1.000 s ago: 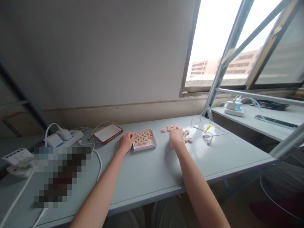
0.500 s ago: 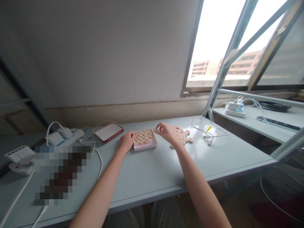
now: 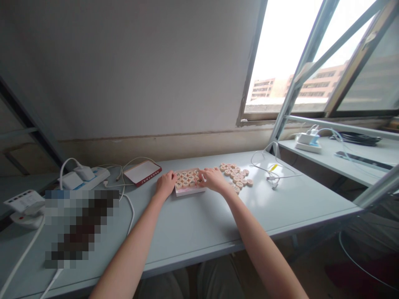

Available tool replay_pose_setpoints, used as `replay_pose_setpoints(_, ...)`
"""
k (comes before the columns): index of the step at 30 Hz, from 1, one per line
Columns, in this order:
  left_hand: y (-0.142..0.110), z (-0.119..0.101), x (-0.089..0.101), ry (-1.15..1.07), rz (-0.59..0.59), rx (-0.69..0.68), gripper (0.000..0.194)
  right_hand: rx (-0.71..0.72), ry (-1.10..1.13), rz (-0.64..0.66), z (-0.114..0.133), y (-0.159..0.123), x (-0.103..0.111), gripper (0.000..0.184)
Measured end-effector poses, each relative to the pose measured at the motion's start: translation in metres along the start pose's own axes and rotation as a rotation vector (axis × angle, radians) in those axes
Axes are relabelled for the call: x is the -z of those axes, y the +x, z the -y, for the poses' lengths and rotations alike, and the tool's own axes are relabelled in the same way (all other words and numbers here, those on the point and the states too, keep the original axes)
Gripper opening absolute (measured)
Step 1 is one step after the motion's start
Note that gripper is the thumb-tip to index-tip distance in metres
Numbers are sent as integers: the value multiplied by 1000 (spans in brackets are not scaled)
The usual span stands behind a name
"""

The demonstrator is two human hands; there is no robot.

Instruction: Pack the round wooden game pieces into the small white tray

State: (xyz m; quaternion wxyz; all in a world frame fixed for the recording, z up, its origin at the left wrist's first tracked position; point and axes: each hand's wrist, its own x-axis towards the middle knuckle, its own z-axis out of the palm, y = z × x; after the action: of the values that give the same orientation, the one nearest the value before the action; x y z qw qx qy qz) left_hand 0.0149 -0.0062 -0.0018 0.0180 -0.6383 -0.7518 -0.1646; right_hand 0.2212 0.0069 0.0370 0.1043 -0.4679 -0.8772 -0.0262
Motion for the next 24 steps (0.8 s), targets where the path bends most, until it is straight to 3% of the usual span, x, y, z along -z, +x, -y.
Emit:
replay_pose_setpoints(6,1,2,-3,3,-9,-26,32,3,61,0,-4,3,3,15)
replay_pose_setpoints(8,1,2,-3,1,-8,-25,32,-52,79,-123,-8,5,4,16)
replay_pose_setpoints(10,1,2,-2,1,-8,-18,31,-174,64,-306,-15,7,3,21)
replay_pose_setpoints(12,1,2,-2,-1,-4,-15,31,-317,21,-408,-23,8,-2,26)
replay_pose_setpoints(15,1,1,-1,-3,5,-12,30,-440,-54,-333,-36,8,-15,31)
replay_pose_setpoints(20,0,0,0,-5,3,-15,31,-368,-128,-196,-43,6,-34,27)
replay_pose_setpoints(24,-1,0,1,-10,12,-15,31,-355,-126,-160,-38,6,-34,25)
